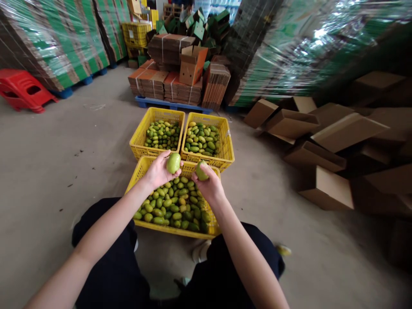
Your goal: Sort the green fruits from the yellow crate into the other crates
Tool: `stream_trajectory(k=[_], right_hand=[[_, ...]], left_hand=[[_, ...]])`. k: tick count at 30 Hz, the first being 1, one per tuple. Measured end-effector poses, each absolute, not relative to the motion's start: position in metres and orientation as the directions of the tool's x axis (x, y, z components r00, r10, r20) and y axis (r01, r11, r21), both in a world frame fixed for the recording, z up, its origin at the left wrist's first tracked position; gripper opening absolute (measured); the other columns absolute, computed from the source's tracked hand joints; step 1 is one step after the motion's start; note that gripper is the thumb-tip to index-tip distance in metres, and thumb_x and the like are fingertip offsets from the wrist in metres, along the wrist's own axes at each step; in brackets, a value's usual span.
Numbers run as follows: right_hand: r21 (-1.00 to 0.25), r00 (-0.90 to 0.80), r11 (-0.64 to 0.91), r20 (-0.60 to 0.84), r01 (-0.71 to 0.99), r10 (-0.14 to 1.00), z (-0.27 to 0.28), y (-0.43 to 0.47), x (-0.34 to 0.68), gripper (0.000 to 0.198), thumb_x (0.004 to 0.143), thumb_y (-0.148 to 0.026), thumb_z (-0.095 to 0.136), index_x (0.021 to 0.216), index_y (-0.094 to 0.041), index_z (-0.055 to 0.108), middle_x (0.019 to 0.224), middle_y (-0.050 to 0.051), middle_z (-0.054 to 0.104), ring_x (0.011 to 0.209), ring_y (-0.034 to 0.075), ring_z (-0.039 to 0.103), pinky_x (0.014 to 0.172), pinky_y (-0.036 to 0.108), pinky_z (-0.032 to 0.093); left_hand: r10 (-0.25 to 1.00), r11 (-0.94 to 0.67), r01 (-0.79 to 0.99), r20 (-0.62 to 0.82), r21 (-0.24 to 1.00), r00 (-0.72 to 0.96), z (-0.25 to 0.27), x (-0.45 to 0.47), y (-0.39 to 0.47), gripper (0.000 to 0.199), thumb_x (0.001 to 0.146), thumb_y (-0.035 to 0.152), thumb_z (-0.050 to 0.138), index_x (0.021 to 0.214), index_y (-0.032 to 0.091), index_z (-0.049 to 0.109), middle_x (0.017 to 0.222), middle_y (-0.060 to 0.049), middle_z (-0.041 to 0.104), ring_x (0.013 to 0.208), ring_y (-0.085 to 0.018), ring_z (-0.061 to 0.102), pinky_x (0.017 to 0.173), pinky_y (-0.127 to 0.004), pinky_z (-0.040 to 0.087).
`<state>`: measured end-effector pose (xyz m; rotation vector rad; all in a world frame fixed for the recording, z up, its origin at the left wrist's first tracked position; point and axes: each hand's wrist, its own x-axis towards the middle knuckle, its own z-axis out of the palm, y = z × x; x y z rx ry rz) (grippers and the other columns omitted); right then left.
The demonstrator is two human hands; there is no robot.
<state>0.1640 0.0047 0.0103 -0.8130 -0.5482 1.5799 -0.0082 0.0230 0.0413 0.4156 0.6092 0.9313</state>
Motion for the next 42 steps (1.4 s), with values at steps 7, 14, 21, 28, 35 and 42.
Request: stream_trajectory(k=[7, 14, 21, 28, 35, 42], right_hand=[[-0.721, -0.138, -0.267, -0.234, -0.640, 0.962, 0.010, 0.004, 0.165, 0.029, 0.075, -0.048, 0.069, 0.074, -0.022, 0.056, 0.065, -0.003, 0.059, 0.049, 0.009, 0.046, 0.044, 0.023, 0.039], [-0.716, -0.101, -0.253, -0.249, -0.651, 0.963, 0.006, 0.008, 0.166, 0.024, 0.074, -0.044, 0.066, 0.071, -0.021, 0.060, 0.063, -0.002, 0.060, 0.046, 0.008, 0.042, 0.039, 0.021, 0.035], [-0.651, -0.148, -0.357, -0.354, -0.669, 0.923, 0.011, 0.007, 0.164, 0.027, 0.074, -0.046, 0.065, 0.079, -0.020, 0.064, 0.064, 0.001, 0.065, 0.046, 0.010, 0.047, 0.037, 0.021, 0.037], [-0.614, -0.137, -0.292, -0.287, -0.733, 0.948, 0.013, 0.003, 0.166, 0.011, 0.069, -0.024, 0.068, 0.070, -0.019, 0.058, 0.062, 0.000, 0.061, 0.047, 0.009, 0.047, 0.041, 0.021, 0.040], [-0.610, -0.203, -0.384, -0.345, -0.693, 0.916, 0.010, 0.006, 0.166, 0.015, 0.081, -0.030, 0.054, 0.082, -0.019, 0.064, 0.064, 0.003, 0.066, 0.044, 0.010, 0.044, 0.040, 0.021, 0.034], [-0.547, -0.248, -0.385, -0.309, -0.743, 0.918, 0.013, 0.006, 0.169, 0.029, 0.075, -0.025, 0.046, 0.090, -0.013, 0.067, 0.076, 0.009, 0.072, 0.056, 0.015, 0.056, 0.050, 0.026, 0.049]], left_hand=[[0.849, 0.526, -0.612, -0.321, 0.590, 0.420, 0.038, -0.009, 0.024, 0.023, 0.084, 0.032, 0.060, 0.070, 0.013, 0.058, 0.062, 0.001, 0.058, 0.035, -0.004, 0.044, 0.036, -0.017, 0.034], [0.794, 0.599, -0.618, -0.482, 0.509, 0.372, 0.032, -0.010, 0.030, 0.038, 0.096, 0.030, 0.039, 0.073, 0.011, 0.062, 0.059, -0.004, 0.059, 0.046, -0.011, 0.056, 0.030, -0.017, 0.032], [0.746, 0.644, -0.604, -0.558, 0.468, 0.363, 0.037, -0.008, 0.027, 0.044, 0.096, 0.039, 0.037, 0.077, 0.009, 0.062, 0.058, -0.005, 0.058, 0.043, -0.011, 0.054, 0.034, -0.018, 0.041], [0.840, 0.500, -0.709, -0.477, 0.498, 0.257, 0.043, -0.008, 0.024, 0.009, 0.082, 0.016, 0.055, 0.074, 0.013, 0.055, 0.066, -0.005, 0.059, 0.053, -0.010, 0.056, 0.041, -0.015, 0.042], [0.809, 0.586, -0.628, -0.419, 0.512, 0.413, 0.037, -0.006, 0.027, 0.038, 0.096, 0.039, 0.040, 0.081, 0.010, 0.060, 0.064, -0.005, 0.056, 0.042, -0.008, 0.044, 0.037, -0.018, 0.035], [0.795, 0.606, -0.606, -0.423, 0.515, 0.435, 0.040, -0.008, 0.025, 0.042, 0.093, 0.027, 0.026, 0.089, 0.007, 0.062, 0.068, -0.010, 0.060, 0.043, -0.011, 0.043, 0.039, -0.022, 0.035]])
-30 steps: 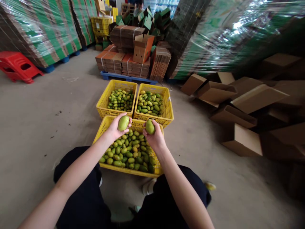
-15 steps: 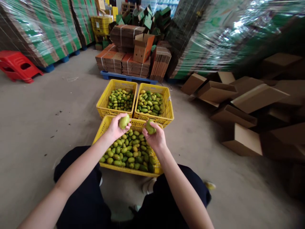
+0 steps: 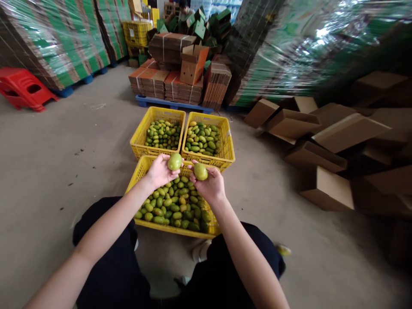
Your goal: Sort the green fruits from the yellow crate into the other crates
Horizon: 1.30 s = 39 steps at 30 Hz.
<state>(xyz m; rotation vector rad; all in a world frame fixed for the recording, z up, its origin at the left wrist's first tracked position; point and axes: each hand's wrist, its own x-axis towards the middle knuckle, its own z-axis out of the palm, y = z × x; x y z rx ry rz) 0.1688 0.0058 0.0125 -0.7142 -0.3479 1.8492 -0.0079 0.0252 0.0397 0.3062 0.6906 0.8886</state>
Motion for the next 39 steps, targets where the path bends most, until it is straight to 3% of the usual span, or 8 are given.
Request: stream_trajectory(k=[4, 9, 13, 18, 24, 29, 39], right_hand=[[-0.525, -0.265, -0.416, -0.341, -0.742, 0.902, 0.016, 0.006, 0.171, 0.031, 0.073, -0.021, 0.046, 0.094, -0.014, 0.068, 0.081, 0.010, 0.074, 0.064, 0.018, 0.063, 0.059, 0.028, 0.056], [-0.512, -0.214, -0.443, -0.445, -0.736, 0.869, 0.020, 0.008, 0.169, 0.023, 0.087, -0.020, 0.046, 0.089, -0.015, 0.068, 0.078, 0.010, 0.075, 0.071, 0.018, 0.069, 0.065, 0.028, 0.061], [-0.490, -0.180, -0.435, -0.483, -0.756, 0.857, 0.021, 0.008, 0.166, 0.027, 0.095, -0.024, 0.044, 0.085, -0.013, 0.067, 0.073, 0.011, 0.075, 0.062, 0.014, 0.069, 0.063, 0.020, 0.060], [-0.500, -0.193, -0.455, -0.489, -0.736, 0.851, 0.020, 0.008, 0.167, 0.035, 0.099, -0.032, 0.041, 0.089, -0.011, 0.067, 0.075, 0.012, 0.075, 0.059, 0.015, 0.069, 0.057, 0.020, 0.059], [-0.522, -0.209, -0.474, -0.486, -0.709, 0.849, 0.015, 0.008, 0.170, 0.037, 0.097, -0.044, 0.046, 0.091, -0.014, 0.068, 0.081, 0.010, 0.076, 0.068, 0.017, 0.072, 0.063, 0.025, 0.060], [-0.528, -0.209, -0.485, -0.497, -0.697, 0.842, 0.015, 0.007, 0.170, 0.039, 0.097, -0.045, 0.045, 0.088, -0.014, 0.068, 0.081, 0.009, 0.076, 0.068, 0.016, 0.072, 0.063, 0.024, 0.059], [-0.525, -0.223, -0.481, -0.479, -0.702, 0.849, 0.006, 0.010, 0.174, 0.035, 0.091, -0.048, 0.055, 0.090, -0.016, 0.068, 0.080, 0.008, 0.076, 0.066, 0.016, 0.071, 0.064, 0.025, 0.059]], left_hand=[[0.775, 0.628, -0.601, -0.464, 0.494, 0.429, 0.036, -0.006, 0.027, 0.034, 0.090, 0.022, 0.029, 0.085, 0.009, 0.060, 0.063, -0.009, 0.057, 0.047, -0.014, 0.046, 0.040, -0.023, 0.035], [0.732, 0.679, -0.597, -0.455, 0.427, 0.508, 0.035, -0.005, 0.026, 0.033, 0.095, 0.024, 0.034, 0.098, 0.006, 0.062, 0.066, -0.009, 0.059, 0.050, -0.013, 0.047, 0.043, -0.021, 0.038], [0.695, 0.719, -0.545, -0.452, 0.431, 0.558, 0.033, -0.006, 0.026, 0.043, 0.100, 0.034, 0.032, 0.106, 0.005, 0.063, 0.072, -0.010, 0.063, 0.049, -0.010, 0.047, 0.043, -0.020, 0.039], [0.691, 0.723, -0.500, -0.497, 0.477, 0.526, 0.030, -0.006, 0.028, 0.047, 0.100, 0.041, 0.035, 0.105, 0.006, 0.066, 0.070, -0.008, 0.065, 0.057, -0.012, 0.058, 0.051, -0.021, 0.046], [0.707, 0.705, -0.530, -0.531, 0.472, 0.467, 0.031, -0.004, 0.026, 0.044, 0.099, 0.039, 0.041, 0.108, 0.003, 0.065, 0.081, -0.013, 0.072, 0.077, -0.018, 0.070, 0.075, -0.026, 0.055], [0.727, 0.680, -0.578, -0.511, 0.451, 0.458, 0.030, -0.004, 0.026, 0.038, 0.100, 0.028, 0.040, 0.120, 0.002, 0.059, 0.088, -0.015, 0.074, 0.075, -0.017, 0.072, 0.072, -0.025, 0.058], [0.719, 0.690, -0.570, -0.511, 0.446, 0.471, 0.033, -0.008, 0.025, 0.050, 0.100, 0.036, 0.040, 0.131, -0.002, 0.052, 0.100, -0.022, 0.073, 0.085, -0.020, 0.072, 0.075, -0.026, 0.059]])
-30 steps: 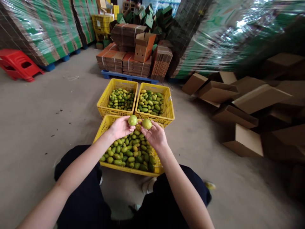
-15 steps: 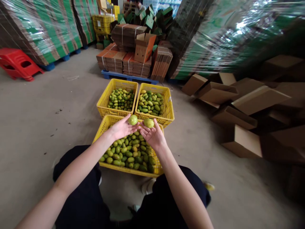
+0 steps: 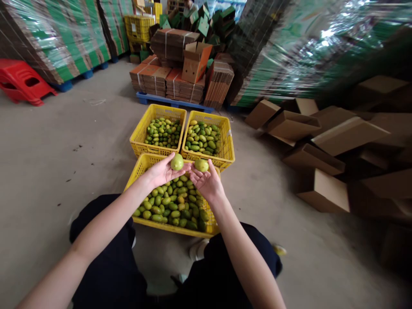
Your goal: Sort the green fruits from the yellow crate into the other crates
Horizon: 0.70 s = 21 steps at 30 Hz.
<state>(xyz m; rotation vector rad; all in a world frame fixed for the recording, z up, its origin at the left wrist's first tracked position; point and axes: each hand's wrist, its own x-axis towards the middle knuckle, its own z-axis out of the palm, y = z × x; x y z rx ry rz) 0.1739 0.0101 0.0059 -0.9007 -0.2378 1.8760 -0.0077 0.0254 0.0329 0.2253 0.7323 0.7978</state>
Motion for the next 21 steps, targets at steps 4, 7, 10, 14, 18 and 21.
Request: stream_trajectory(k=[4, 7, 10, 14, 18, 21], right_hand=[[-0.524, -0.200, -0.473, -0.493, -0.708, 0.846, 0.008, 0.010, 0.172, 0.035, 0.091, -0.048, 0.055, 0.087, -0.016, 0.067, 0.077, 0.008, 0.075, 0.065, 0.015, 0.070, 0.062, 0.022, 0.059], [-0.534, -0.194, -0.473, -0.495, -0.701, 0.847, 0.010, 0.010, 0.170, 0.036, 0.093, -0.048, 0.052, 0.087, -0.016, 0.067, 0.076, 0.008, 0.075, 0.063, 0.015, 0.070, 0.059, 0.023, 0.058], [-0.562, -0.202, -0.472, -0.476, -0.679, 0.856, 0.010, 0.010, 0.170, 0.034, 0.093, -0.047, 0.052, 0.088, -0.017, 0.067, 0.076, 0.007, 0.075, 0.059, 0.014, 0.069, 0.056, 0.024, 0.058], [-0.588, -0.203, -0.453, -0.442, -0.670, 0.874, 0.007, 0.010, 0.169, 0.023, 0.086, -0.040, 0.064, 0.089, -0.018, 0.065, 0.072, 0.004, 0.074, 0.058, 0.015, 0.069, 0.056, 0.024, 0.058], [-0.670, -0.213, -0.407, -0.355, -0.621, 0.910, 0.005, 0.005, 0.158, 0.017, 0.077, -0.020, 0.069, 0.094, -0.020, 0.063, 0.077, 0.000, 0.073, 0.062, 0.015, 0.069, 0.059, 0.026, 0.058], [-0.684, -0.260, -0.403, -0.309, -0.608, 0.915, 0.003, -0.001, 0.148, 0.025, 0.074, -0.017, 0.064, 0.097, -0.025, 0.062, 0.082, -0.004, 0.072, 0.067, 0.016, 0.068, 0.062, 0.029, 0.058]], left_hand=[[0.713, 0.699, -0.546, -0.503, 0.462, 0.488, 0.031, -0.008, 0.026, 0.051, 0.100, 0.038, 0.036, 0.124, -0.002, 0.058, 0.098, -0.021, 0.073, 0.085, -0.020, 0.072, 0.075, -0.026, 0.057], [0.716, 0.697, -0.540, -0.479, 0.471, 0.508, 0.029, -0.009, 0.026, 0.050, 0.100, 0.039, 0.036, 0.117, 0.001, 0.063, 0.103, -0.022, 0.072, 0.082, -0.019, 0.071, 0.068, -0.024, 0.054], [0.726, 0.687, -0.545, -0.491, 0.481, 0.481, 0.028, -0.010, 0.027, 0.047, 0.099, 0.040, 0.036, 0.110, 0.005, 0.066, 0.105, -0.020, 0.073, 0.077, -0.017, 0.069, 0.062, -0.023, 0.050], [0.749, 0.656, -0.567, -0.523, 0.498, 0.407, 0.030, -0.009, 0.028, 0.045, 0.099, 0.038, 0.034, 0.106, 0.009, 0.068, 0.102, -0.016, 0.074, 0.082, -0.018, 0.068, 0.066, -0.025, 0.048], [0.810, 0.571, -0.600, -0.503, 0.561, 0.301, 0.024, 0.003, 0.024, 0.045, 0.099, 0.040, 0.034, 0.099, 0.011, 0.068, 0.093, -0.011, 0.074, 0.082, -0.016, 0.066, 0.068, -0.024, 0.048], [0.838, 0.542, -0.557, -0.457, 0.630, 0.299, 0.013, 0.018, 0.015, 0.041, 0.096, 0.045, 0.045, 0.104, 0.013, 0.068, 0.090, -0.009, 0.073, 0.081, -0.018, 0.065, 0.063, -0.024, 0.046]])
